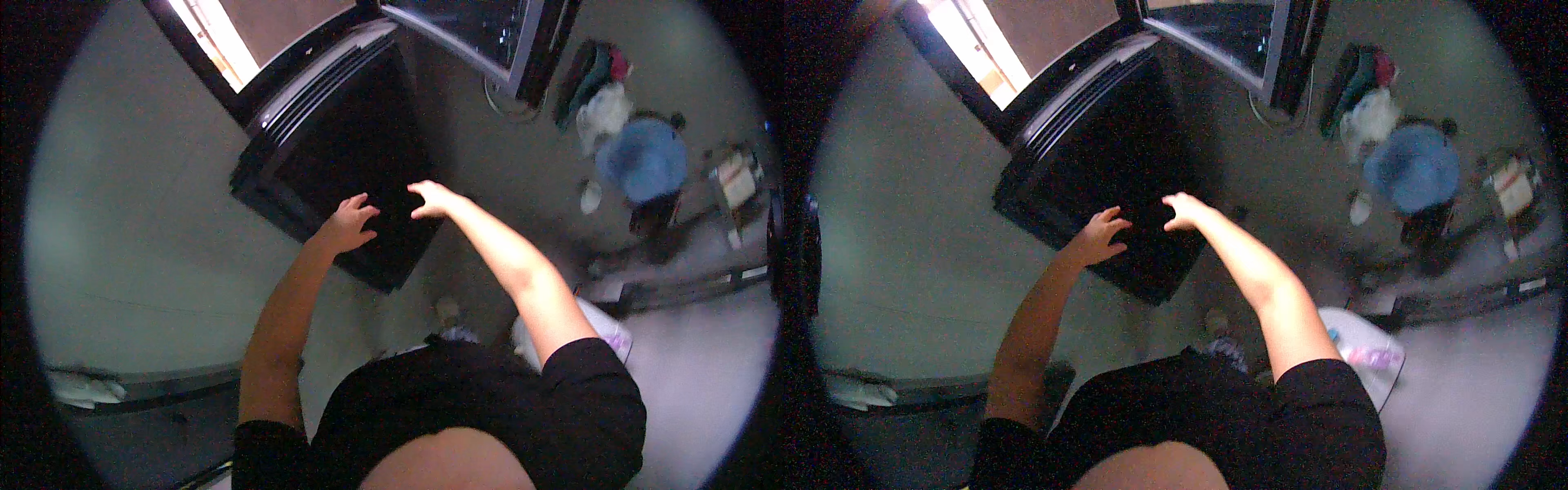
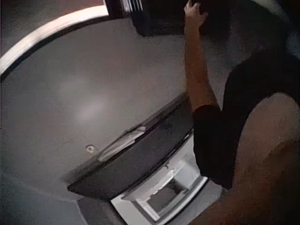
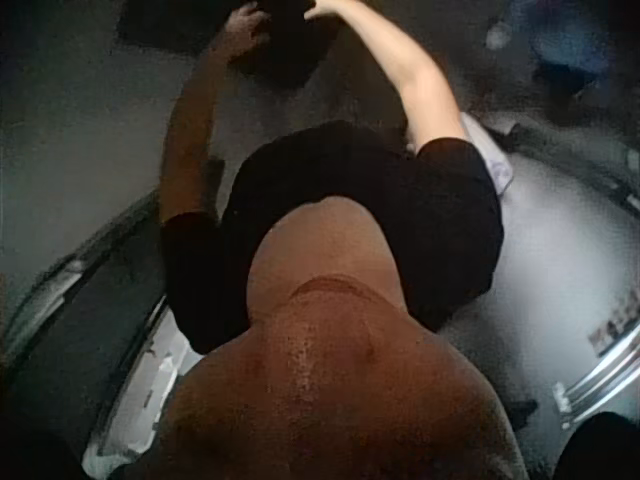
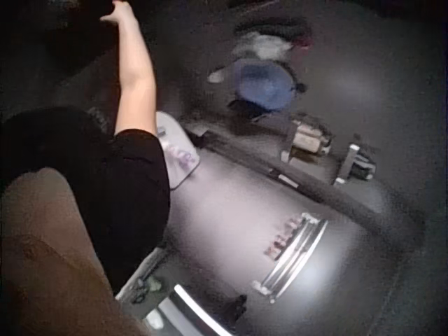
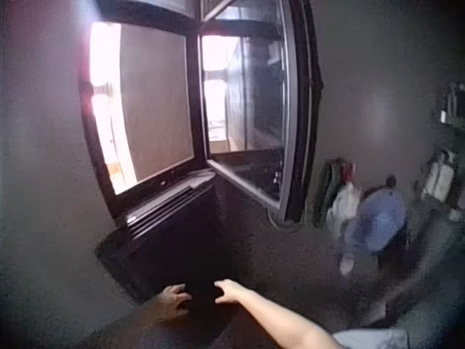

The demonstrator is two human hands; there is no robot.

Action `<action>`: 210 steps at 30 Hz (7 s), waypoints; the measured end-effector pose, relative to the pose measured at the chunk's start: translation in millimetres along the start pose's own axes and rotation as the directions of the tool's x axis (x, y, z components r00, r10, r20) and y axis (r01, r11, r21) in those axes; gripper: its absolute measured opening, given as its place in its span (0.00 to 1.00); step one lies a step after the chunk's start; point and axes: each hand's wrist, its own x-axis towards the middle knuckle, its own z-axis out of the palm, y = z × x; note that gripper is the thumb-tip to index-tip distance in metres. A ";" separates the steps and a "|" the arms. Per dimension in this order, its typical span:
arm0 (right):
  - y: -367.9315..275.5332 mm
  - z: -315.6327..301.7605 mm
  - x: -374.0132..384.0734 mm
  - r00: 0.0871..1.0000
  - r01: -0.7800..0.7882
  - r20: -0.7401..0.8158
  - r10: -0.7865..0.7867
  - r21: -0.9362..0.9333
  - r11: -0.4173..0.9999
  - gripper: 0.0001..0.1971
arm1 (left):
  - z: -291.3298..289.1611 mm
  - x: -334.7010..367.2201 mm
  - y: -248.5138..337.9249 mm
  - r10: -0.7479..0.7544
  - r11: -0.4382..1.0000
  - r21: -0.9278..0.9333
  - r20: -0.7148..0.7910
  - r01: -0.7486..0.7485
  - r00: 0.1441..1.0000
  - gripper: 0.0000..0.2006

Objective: The person uses a shower head to rinse water over a black mesh window screen, then uses a squeegee to remove excess water from the screen and the floor before handling two blue plastic basins.

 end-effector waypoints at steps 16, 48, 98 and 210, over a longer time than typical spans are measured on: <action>-196.5 105.2 -251.8 0.827 -0.510 -0.212 0.521 0.107 0.853 0.18 | 93.4 -153.2 71.9 0.292 0.945 -0.195 0.139 -0.263 0.946 0.28; -184.0 278.6 -853.1 -0.225 -0.903 0.136 0.965 -0.400 -0.154 0.20 | 170.3 -331.3 181.2 0.094 0.995 -0.033 0.148 -0.090 0.985 0.25; -511.7 391.2 -308.8 0.655 0.518 0.740 -0.152 -0.294 0.803 0.18 | 52.0 -786.0 21.5 -0.591 0.800 -0.048 -0.234 0.598 0.772 0.20; -350.8 394.1 -454.4 0.542 -0.606 0.564 0.623 -0.250 0.755 0.19 | 75.8 -594.8 53.6 -0.317 0.944 -0.131 -0.103 0.303 0.943 0.18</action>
